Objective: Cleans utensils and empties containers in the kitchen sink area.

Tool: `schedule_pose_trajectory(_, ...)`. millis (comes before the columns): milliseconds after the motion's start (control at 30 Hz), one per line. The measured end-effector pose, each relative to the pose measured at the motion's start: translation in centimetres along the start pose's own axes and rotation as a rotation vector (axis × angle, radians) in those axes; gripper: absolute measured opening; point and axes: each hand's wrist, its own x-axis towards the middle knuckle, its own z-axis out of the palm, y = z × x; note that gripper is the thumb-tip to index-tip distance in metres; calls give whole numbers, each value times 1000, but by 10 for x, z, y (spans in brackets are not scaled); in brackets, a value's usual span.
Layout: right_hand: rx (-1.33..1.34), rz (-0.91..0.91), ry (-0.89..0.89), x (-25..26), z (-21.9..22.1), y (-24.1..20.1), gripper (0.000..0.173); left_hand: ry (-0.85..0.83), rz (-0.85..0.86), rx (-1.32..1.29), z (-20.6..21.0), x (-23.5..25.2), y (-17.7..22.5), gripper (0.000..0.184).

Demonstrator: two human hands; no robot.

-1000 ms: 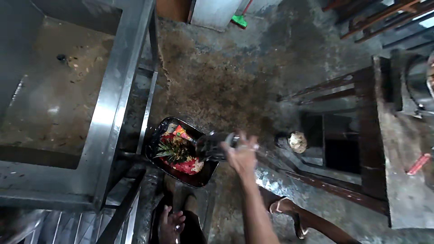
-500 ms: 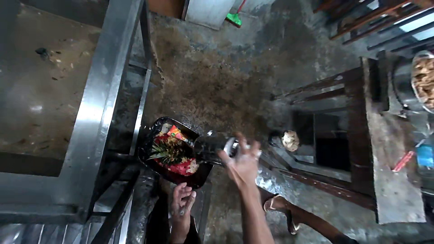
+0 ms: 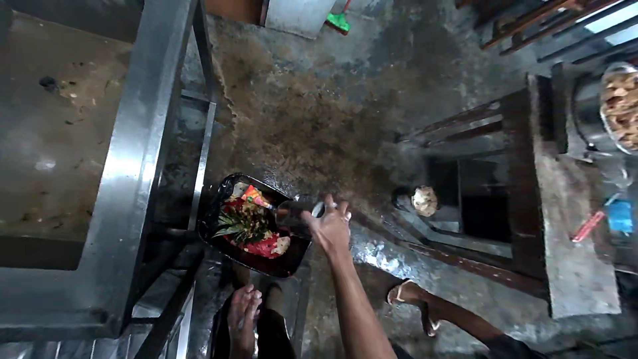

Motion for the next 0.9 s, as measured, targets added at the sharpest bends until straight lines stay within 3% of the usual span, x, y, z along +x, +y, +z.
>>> schedule_pose_trajectory(100, -60, 14, -31, 15, -15, -12, 78, -35, 8, -8, 6, -4, 15, 43)
schedule_pose_trajectory(200, -61, -51, 43, -10, -40, -14, 76, -81, -84, -115, 29, 7, 17, 51)
schedule_pose_trajectory(333, 131, -163, 92, -34, -54, 7, 71, -179, -354, -659, 92, 67, 51, 71)
schedule_pose_trajectory(367, 238, -181, 65, -41, -52, 19, 68, -183, -371, -774, 103, 72, 64, 75)
schedule_pose_trajectory(400, 379, -202, 29, -47, -45, 35, 67, -175, -329, -838, 113, 71, 74, 67)
schedule_pose_trajectory(467, 793, -243, -91, -59, -22, 81, 74, -173, -93, -808, 121, 55, 81, 37)
schedule_pose_trajectory(500, 1044, -251, -177, -66, -10, 106, 79, -160, 80, -719, 117, 44, 82, 36)
schedule_pose_trajectory(567, 1475, -187, -326, -87, 6, 131, 73, -125, 503, -434, 102, 15, 90, 51)
schedule_pose_trajectory(633, 1680, -100, -337, -117, 10, 132, 49, -122, 866, -161, 87, -23, 101, 60)
schedule_pose_trajectory(667, 1703, -59, -306, -134, 0, 124, 30, -148, 982, -87, 81, -44, 106, 61)
schedule_pose_trajectory(700, 1647, 2, -252, -149, -25, 103, 23, -199, 1045, -50, 74, -64, 110, 59)
schedule_pose_trajectory(733, 1468, 171, -172, -158, -68, 62, 26, -256, 1062, -34, 68, -81, 118, 52)
schedule_pose_trajectory(767, 1148, 323, -199, -157, -112, 22, 24, -308, 1043, -31, 63, -97, 128, 43)
schedule_pose_trajectory(800, 848, 324, -311, -153, -141, 0, 17, -354, 991, -49, 61, -111, 139, 32)
schedule_pose_trajectory(833, 686, 227, -406, -152, -156, -6, 14, -385, 908, -106, 61, -125, 149, 13)
schedule_pose_trajectory(900, 789, -162, -378, -160, -166, 8, 9, -472, 818, -173, 63, -141, 159, 18)
